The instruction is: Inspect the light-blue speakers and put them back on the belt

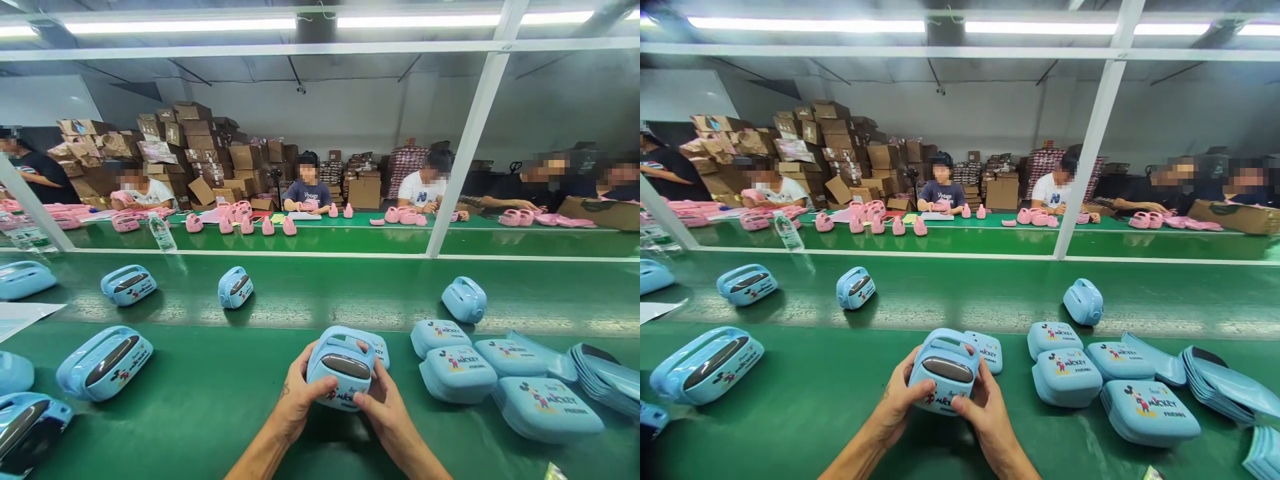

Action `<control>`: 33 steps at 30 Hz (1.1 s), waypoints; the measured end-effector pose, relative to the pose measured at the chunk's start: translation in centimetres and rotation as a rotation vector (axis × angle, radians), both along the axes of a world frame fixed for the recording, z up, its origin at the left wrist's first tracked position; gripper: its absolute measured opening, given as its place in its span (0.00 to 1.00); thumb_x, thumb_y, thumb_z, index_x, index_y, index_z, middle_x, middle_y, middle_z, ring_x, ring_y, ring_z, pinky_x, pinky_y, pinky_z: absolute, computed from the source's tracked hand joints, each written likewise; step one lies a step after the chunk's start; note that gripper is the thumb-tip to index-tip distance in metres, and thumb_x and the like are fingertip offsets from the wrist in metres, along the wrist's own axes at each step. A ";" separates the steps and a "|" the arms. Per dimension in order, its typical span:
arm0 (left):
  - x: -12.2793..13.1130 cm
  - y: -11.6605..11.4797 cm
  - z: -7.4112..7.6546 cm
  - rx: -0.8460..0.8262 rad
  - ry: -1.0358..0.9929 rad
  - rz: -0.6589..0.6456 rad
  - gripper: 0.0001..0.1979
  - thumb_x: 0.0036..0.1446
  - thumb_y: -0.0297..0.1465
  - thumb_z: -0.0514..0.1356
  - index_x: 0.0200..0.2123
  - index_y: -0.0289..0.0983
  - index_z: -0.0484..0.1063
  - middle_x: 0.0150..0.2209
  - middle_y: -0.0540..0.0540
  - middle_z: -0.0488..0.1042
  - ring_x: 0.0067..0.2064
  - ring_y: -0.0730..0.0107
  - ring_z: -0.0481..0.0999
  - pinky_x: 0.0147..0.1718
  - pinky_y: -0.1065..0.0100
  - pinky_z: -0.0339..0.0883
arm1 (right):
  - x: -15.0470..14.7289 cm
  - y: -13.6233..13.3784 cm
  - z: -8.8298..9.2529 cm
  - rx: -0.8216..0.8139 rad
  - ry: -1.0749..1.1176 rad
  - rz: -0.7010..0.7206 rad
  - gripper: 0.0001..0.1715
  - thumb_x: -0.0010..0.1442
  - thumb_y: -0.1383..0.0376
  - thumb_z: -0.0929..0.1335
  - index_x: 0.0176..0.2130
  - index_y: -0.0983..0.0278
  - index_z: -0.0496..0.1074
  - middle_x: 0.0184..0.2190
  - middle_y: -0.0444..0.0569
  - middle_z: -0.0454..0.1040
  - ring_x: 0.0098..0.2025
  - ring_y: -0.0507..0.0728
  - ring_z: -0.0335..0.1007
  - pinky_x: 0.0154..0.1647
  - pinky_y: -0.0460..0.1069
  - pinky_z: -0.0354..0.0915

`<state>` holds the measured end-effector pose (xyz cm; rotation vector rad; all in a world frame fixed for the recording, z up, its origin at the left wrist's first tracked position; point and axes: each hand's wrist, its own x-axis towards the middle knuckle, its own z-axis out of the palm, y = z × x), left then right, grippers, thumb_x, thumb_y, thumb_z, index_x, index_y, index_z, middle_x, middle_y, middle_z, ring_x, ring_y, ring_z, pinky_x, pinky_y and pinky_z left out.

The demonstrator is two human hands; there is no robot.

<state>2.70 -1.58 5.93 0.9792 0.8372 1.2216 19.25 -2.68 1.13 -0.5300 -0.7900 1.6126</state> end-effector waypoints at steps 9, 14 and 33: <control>0.7 -0.5 0.5 -0.072 -0.019 0.042 0.36 0.36 0.40 0.77 0.51 0.37 0.76 0.44 0.41 0.82 0.49 0.50 0.78 0.42 0.66 0.71 | 0.4 -0.1 0.9 -0.039 -0.091 -0.078 0.42 0.44 0.56 0.82 0.56 0.58 0.73 0.53 0.52 0.79 0.57 0.68 0.72 0.61 0.63 0.65; 0.5 -0.2 0.1 -0.115 -0.075 -0.011 0.33 0.39 0.41 0.75 0.50 0.37 0.77 0.43 0.42 0.82 0.46 0.51 0.79 0.41 0.64 0.72 | 0.3 -0.1 1.6 -0.037 -0.169 -0.123 0.41 0.42 0.54 0.82 0.54 0.59 0.75 0.51 0.53 0.80 0.55 0.69 0.74 0.57 0.62 0.69; -3.5 2.0 -0.4 0.009 0.346 -0.318 0.40 0.32 0.30 0.77 0.53 0.42 0.70 0.50 0.44 0.79 0.51 0.51 0.77 0.53 0.56 0.68 | 1.2 0.4 -0.4 0.181 -0.608 -0.166 0.43 0.44 0.60 0.81 0.59 0.58 0.74 0.58 0.54 0.76 0.61 0.70 0.69 0.66 0.64 0.59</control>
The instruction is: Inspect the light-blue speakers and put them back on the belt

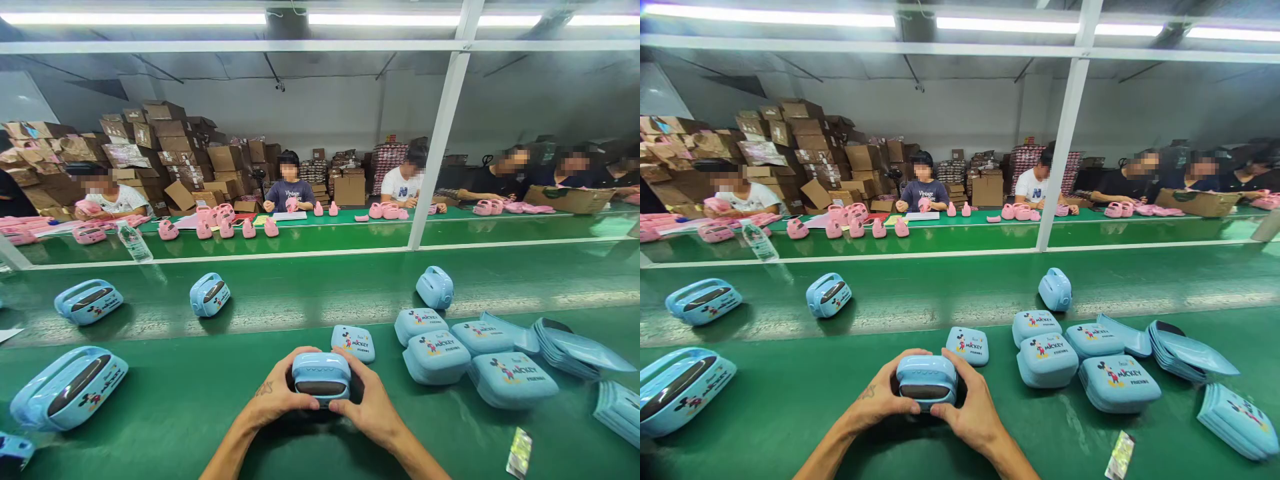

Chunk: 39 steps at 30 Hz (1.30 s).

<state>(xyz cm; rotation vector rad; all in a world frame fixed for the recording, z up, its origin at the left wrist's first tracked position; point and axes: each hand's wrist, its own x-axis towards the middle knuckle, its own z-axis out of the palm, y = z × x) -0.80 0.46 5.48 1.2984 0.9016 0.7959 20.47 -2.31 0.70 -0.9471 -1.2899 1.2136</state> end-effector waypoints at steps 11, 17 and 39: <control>5.6 -3.1 -0.7 0.249 0.254 0.185 0.34 0.34 0.28 0.75 0.48 0.43 0.72 0.48 0.46 0.79 0.46 0.53 0.77 0.47 0.61 0.69 | 0.7 0.6 0.2 0.013 0.063 -0.296 0.46 0.63 0.33 0.56 0.38 0.65 0.83 0.35 0.55 0.83 0.37 0.65 0.78 0.40 0.54 0.70; 6.5 -3.9 -0.7 0.275 0.298 0.175 0.36 0.37 0.27 0.74 0.53 0.46 0.74 0.50 0.47 0.80 0.48 0.50 0.78 0.49 0.60 0.67 | 1.3 1.0 0.1 0.024 0.026 -0.279 0.48 0.62 0.32 0.56 0.34 0.66 0.83 0.29 0.55 0.82 0.33 0.64 0.78 0.36 0.53 0.70; 3.8 -1.5 -3.5 0.099 -0.264 0.386 0.34 0.41 0.40 0.76 0.53 0.42 0.73 0.54 0.40 0.76 0.55 0.49 0.75 0.55 0.57 0.69 | 1.8 0.8 3.3 -0.076 0.221 -0.111 0.23 0.55 0.45 0.74 0.35 0.62 0.76 0.32 0.45 0.79 0.34 0.58 0.74 0.36 0.49 0.68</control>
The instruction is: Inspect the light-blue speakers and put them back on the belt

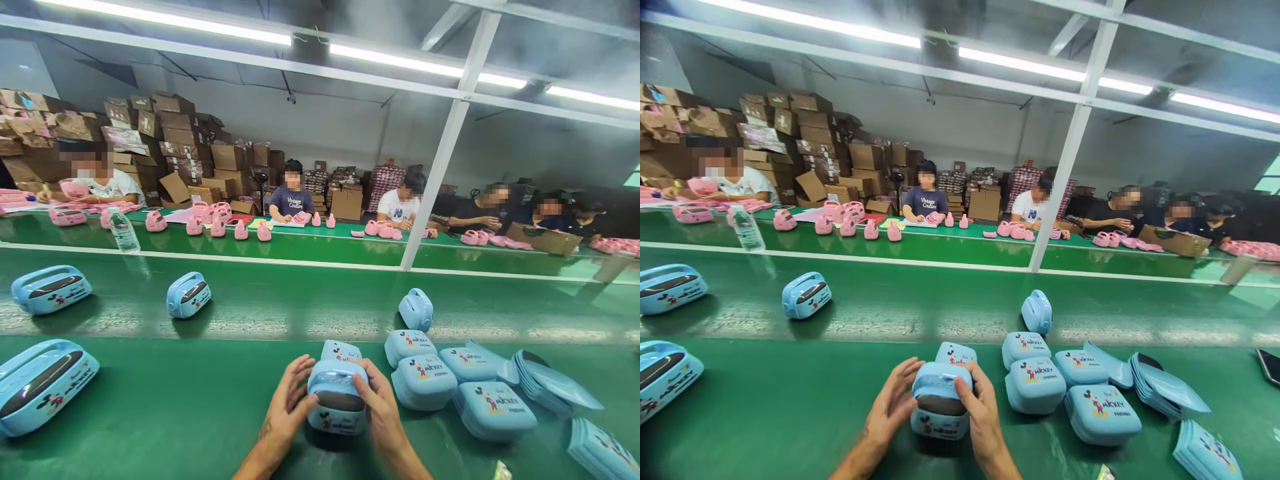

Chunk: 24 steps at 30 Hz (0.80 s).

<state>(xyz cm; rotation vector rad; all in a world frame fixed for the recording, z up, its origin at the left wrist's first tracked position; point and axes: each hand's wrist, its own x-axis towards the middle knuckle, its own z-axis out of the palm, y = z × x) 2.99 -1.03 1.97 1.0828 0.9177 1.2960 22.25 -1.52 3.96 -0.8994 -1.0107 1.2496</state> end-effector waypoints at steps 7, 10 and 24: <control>-1.8 1.9 -0.4 -0.080 -0.143 0.218 0.23 0.46 0.46 0.72 0.42 0.39 0.76 0.36 0.46 0.79 0.38 0.61 0.80 0.41 0.64 0.73 | 0.6 10.5 2.7 -0.167 0.049 -0.216 0.17 0.62 0.53 0.71 0.32 0.64 0.73 0.30 0.46 0.77 0.32 0.56 0.75 0.34 0.50 0.73; -1.6 2.3 -1.4 -0.038 -0.073 0.185 0.23 0.41 0.46 0.74 0.36 0.37 0.77 0.29 0.47 0.78 0.32 0.63 0.79 0.38 0.65 0.72 | -0.1 15.2 2.5 -0.198 -0.093 -0.249 0.14 0.68 0.57 0.69 0.39 0.67 0.73 0.34 0.45 0.76 0.31 0.53 0.74 0.33 0.49 0.73; -0.9 2.7 -4.0 0.051 0.077 0.144 0.17 0.47 0.46 0.69 0.32 0.38 0.77 0.28 0.47 0.78 0.31 0.64 0.77 0.34 0.67 0.70 | 8.9 18.6 3.0 -0.007 -0.956 -0.438 0.14 0.66 0.63 0.71 0.50 0.65 0.73 0.56 0.52 0.72 0.58 0.63 0.69 0.58 0.63 0.66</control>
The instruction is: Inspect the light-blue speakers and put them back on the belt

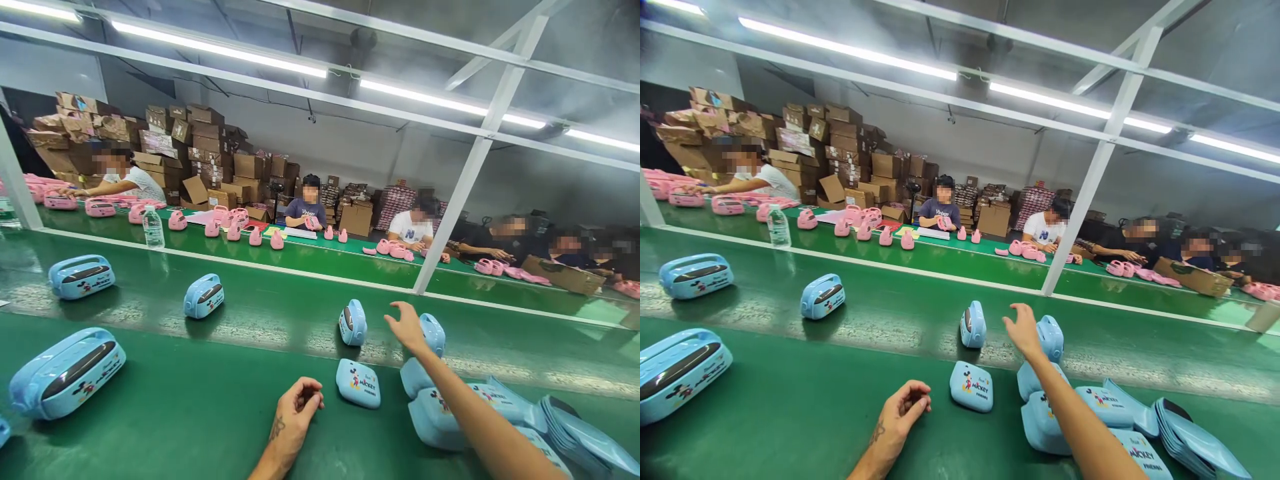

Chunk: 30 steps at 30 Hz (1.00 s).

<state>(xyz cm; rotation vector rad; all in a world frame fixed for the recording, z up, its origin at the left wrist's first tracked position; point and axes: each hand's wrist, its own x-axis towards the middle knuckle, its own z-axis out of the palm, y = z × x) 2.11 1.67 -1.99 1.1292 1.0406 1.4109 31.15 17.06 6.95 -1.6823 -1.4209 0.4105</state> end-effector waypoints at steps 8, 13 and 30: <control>0.1 -0.5 1.2 0.023 0.095 -0.044 0.13 0.49 0.41 0.67 0.32 0.38 0.76 0.27 0.47 0.78 0.30 0.64 0.77 0.33 0.68 0.70 | 8.8 -2.5 2.0 -0.148 -0.183 -0.174 0.10 0.66 0.63 0.71 0.47 0.65 0.74 0.48 0.50 0.75 0.49 0.60 0.73 0.53 0.61 0.68; 0.0 -0.8 2.0 0.055 0.185 -0.067 0.08 0.50 0.35 0.65 0.34 0.38 0.77 0.28 0.47 0.78 0.32 0.64 0.78 0.36 0.67 0.72 | 6.7 -2.8 3.8 -0.079 -0.095 -0.125 0.09 0.63 0.61 0.71 0.41 0.65 0.76 0.33 0.45 0.76 0.36 0.56 0.72 0.43 0.54 0.68; -0.5 -2.6 2.9 0.825 0.774 -0.054 0.45 0.49 0.18 0.63 0.67 0.53 0.58 0.66 0.40 0.60 0.68 0.44 0.61 0.61 0.43 0.64 | -9.5 -14.3 3.5 -0.246 0.349 0.676 0.31 0.55 0.47 0.71 0.52 0.61 0.76 0.28 0.46 0.75 0.25 0.53 0.69 0.20 0.44 0.63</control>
